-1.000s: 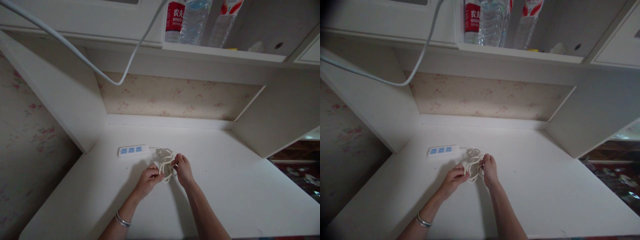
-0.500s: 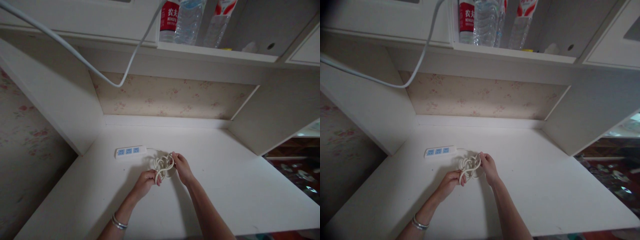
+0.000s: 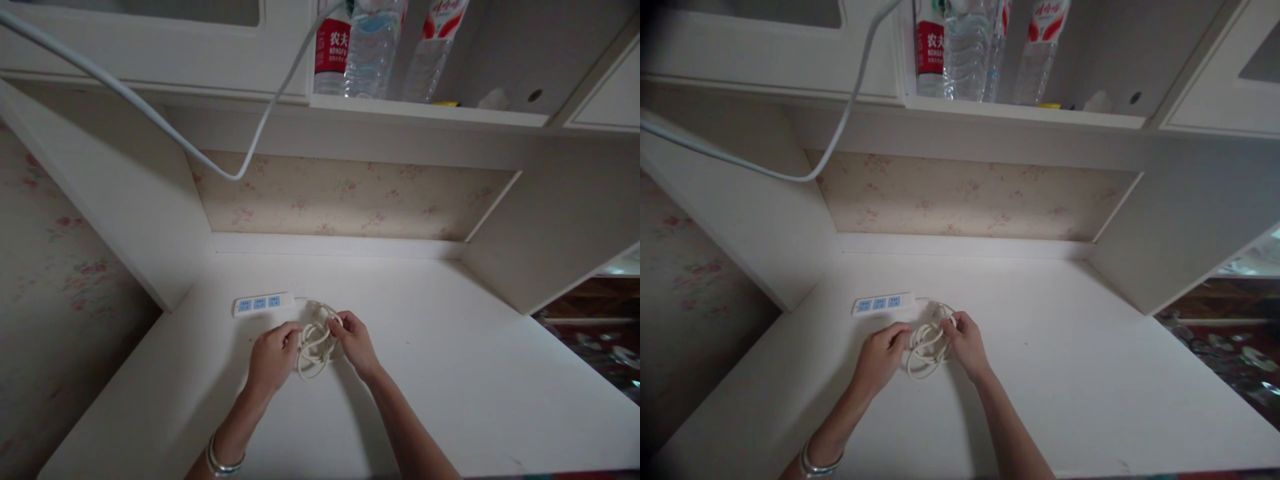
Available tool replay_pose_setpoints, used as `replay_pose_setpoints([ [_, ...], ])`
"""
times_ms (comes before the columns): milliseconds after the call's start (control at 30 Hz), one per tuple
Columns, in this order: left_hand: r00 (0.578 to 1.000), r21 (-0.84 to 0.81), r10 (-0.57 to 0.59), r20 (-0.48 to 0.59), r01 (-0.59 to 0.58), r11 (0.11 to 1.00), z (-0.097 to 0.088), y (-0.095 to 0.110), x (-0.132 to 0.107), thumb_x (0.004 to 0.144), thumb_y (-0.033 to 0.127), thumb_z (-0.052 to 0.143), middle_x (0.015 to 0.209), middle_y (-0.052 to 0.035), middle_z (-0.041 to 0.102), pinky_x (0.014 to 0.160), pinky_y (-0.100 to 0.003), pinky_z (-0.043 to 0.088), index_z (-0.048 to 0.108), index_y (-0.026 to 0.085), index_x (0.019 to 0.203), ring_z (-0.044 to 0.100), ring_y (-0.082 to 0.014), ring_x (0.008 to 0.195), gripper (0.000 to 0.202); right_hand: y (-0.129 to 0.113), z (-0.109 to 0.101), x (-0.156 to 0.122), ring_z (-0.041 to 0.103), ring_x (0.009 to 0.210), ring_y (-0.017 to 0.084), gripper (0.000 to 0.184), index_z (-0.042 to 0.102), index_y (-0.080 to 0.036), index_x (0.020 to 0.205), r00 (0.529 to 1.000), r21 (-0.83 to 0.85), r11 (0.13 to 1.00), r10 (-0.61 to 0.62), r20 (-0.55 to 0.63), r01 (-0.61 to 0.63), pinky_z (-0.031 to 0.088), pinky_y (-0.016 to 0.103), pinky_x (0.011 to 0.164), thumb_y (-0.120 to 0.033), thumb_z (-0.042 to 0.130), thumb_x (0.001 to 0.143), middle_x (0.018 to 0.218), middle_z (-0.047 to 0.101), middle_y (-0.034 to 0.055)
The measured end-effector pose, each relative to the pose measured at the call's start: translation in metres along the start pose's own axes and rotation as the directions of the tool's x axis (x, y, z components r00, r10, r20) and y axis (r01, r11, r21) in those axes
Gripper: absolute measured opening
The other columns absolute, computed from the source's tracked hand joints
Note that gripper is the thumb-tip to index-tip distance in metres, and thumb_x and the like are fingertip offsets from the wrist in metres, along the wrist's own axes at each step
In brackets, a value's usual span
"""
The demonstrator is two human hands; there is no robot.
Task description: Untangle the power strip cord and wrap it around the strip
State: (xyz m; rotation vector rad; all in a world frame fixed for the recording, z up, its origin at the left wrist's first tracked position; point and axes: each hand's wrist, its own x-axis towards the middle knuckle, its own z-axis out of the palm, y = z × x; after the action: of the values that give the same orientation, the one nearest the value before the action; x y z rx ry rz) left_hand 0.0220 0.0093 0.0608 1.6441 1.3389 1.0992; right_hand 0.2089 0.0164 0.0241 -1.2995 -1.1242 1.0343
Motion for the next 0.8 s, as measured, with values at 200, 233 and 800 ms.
replay_pose_setpoints([
  [200, 0.977, 0.007, 0.153, 0.146, -0.155, 0.988, 0.032, 0.012, -0.003, 0.077, 0.026, 0.066, 0.089, -0.0069, 0.067, 0.083, -0.032, 0.037, 0.07, 0.026, 0.093, 0.059, -0.0254, 0.086, 0.017, -0.006, 0.011, -0.001, 0.051, 0.059, 0.013, 0.033, 0.062, -0.019, 0.077, 0.997, -0.002, 0.999, -0.037, 0.061, 0.037, 0.038, 0.023, 0.056, -0.052, 0.059, 0.08, 0.063, 0.059, -0.0032],
  [233, 0.981, -0.03, 0.125, 0.149, -0.122, 0.992, 0.038, 0.008, -0.004, 0.077, 0.025, 0.065, 0.09, -0.007, 0.067, 0.084, -0.032, 0.037, 0.07, 0.026, 0.095, 0.06, -0.0255, 0.086, 0.018, -0.006, 0.011, -0.001, 0.053, 0.06, 0.013, 0.034, 0.063, -0.02, 0.078, 0.997, -0.014, 0.999, -0.047, 0.06, 0.048, 0.039, 0.024, 0.057, -0.053, 0.057, 0.082, 0.064, 0.06, -0.0027],
  [800, 0.947, -0.298, 0.15, 0.285, -0.061, 0.953, 0.012, -0.018, -0.025, 0.089, 0.036, 0.053, 0.084, -0.0049, 0.059, 0.072, -0.026, 0.04, 0.068, 0.017, 0.092, 0.053, -0.0171, 0.079, 0.024, 0.023, -0.017, 0.024, 0.047, 0.052, 0.012, 0.046, 0.058, -0.018, 0.062, 0.98, -0.037, 0.991, 0.121, -0.157, -0.129, 0.035, 0.023, 0.05, -0.062, 0.057, 0.075, 0.054, 0.054, -0.0017],
])
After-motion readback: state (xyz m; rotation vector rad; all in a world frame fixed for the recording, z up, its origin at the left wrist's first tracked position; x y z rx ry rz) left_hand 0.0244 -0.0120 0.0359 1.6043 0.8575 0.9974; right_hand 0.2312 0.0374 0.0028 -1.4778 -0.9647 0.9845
